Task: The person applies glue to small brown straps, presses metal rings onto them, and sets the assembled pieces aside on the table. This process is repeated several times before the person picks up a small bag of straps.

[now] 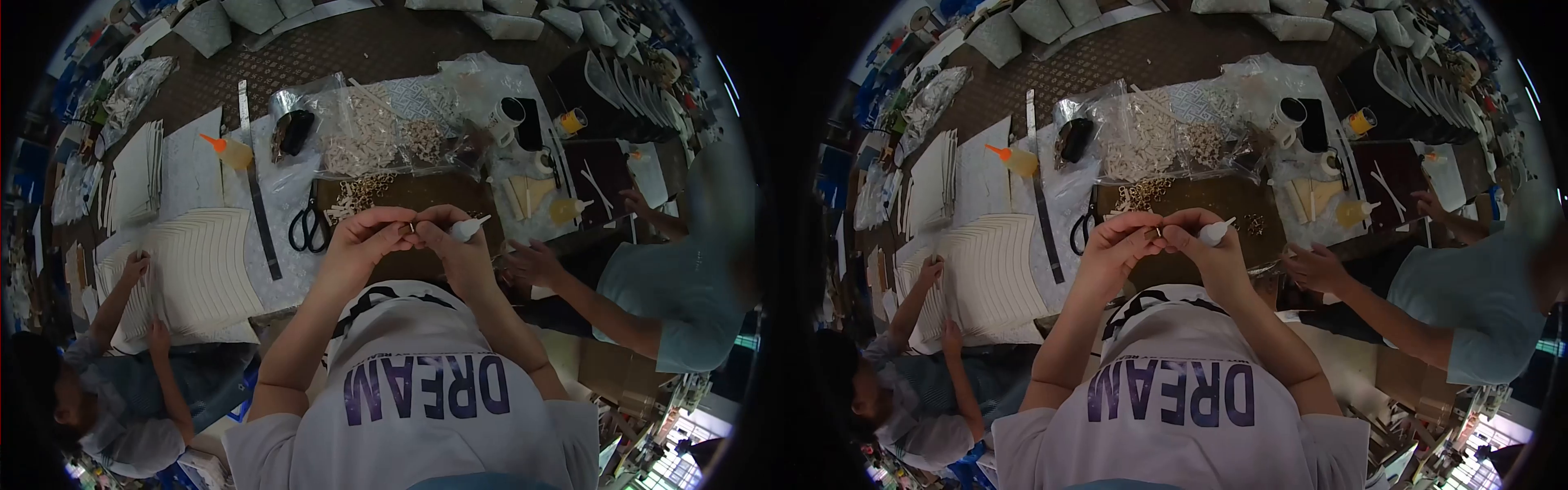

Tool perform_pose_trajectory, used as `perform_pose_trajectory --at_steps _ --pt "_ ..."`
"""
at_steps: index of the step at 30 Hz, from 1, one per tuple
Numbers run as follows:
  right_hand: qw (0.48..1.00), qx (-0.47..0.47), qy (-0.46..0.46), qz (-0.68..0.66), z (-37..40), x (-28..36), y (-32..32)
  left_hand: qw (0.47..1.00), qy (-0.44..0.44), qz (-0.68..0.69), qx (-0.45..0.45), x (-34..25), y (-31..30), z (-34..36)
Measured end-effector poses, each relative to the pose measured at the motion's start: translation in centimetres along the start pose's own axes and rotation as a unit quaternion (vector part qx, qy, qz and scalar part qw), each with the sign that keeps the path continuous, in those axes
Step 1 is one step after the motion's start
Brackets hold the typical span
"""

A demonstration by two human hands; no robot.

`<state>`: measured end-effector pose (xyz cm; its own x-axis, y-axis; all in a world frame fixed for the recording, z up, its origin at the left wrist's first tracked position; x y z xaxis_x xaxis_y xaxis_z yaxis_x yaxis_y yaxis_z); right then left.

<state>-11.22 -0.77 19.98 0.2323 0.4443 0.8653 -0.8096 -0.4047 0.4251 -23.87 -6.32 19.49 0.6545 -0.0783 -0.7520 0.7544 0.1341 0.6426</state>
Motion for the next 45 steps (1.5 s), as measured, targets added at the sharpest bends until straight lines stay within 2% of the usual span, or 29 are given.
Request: perform_pose_trajectory --at_steps 3,7,12,15,18,21,24,27,30,33,36,39,42,45 --pt "1.000 0.019 0.018 0.012 -0.1 0.6 0.4 1.000 0.006 -0.009 -0.001 -0.2 0.1 -0.1" --pt "0.993 0.012 -0.056 0.101 0.1 1.8 0.6 0.998 0.019 -0.051 -0.027 -0.4 -0.2 -0.2" --pt "0.944 0.047 -0.160 0.286 0.4 3.5 1.5 0.985 0.081 -0.142 -0.062 -1.0 -0.1 -0.1" --pt "0.945 0.048 -0.159 0.281 0.3 3.0 1.1 0.984 0.058 -0.154 -0.072 -1.0 0.1 0.1" --pt "0.969 0.026 -0.112 0.220 0.3 2.4 0.5 0.996 0.018 -0.072 -0.054 -0.9 0.3 0.1" --pt "0.968 0.021 -0.115 0.222 0.4 2.1 0.0 0.998 -0.007 -0.050 -0.034 -0.7 0.4 -0.2" --pt "0.978 0.016 -0.093 0.186 0.4 1.4 -0.8 0.993 0.008 -0.114 -0.027 -0.5 0.5 -0.3" --pt "0.977 0.002 -0.115 0.177 0.8 2.0 -0.6 0.988 0.018 -0.147 -0.033 -0.2 0.8 -0.5" --pt "0.989 -0.022 -0.060 0.135 1.0 1.8 -1.7 0.990 -0.020 -0.140 -0.029 0.5 0.3 -1.1" --pt "0.934 -0.024 -0.208 0.289 1.3 3.2 -2.6 0.991 -0.118 -0.046 -0.049 0.9 0.0 -1.4" --pt "0.973 0.023 -0.122 0.193 2.2 1.3 -4.4 0.984 -0.162 -0.038 -0.068 0.8 0.0 -1.7" --pt "0.972 0.027 -0.091 0.215 3.4 2.9 -4.5 0.980 -0.186 -0.030 -0.059 0.8 -0.1 -2.1" --pt "0.890 -0.028 -0.259 0.373 4.3 5.0 -4.1 0.977 -0.203 -0.031 -0.057 0.9 -0.3 -2.3" --pt "0.850 -0.048 -0.272 0.449 5.1 6.1 -3.4 0.973 -0.219 -0.043 -0.052 0.5 0.3 -2.1"
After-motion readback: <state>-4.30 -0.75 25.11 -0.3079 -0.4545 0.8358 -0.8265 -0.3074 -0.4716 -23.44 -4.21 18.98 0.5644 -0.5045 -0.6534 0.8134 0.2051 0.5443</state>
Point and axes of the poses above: each hand's wrist, its own z-axis away from the middle knuckle, its own y-axis out of the palm, x = y × z, the point moved 6 cm from there along -z, towards the middle knuckle, and after that the axes turned 2 degrees about -z, right-handed, at the moved point
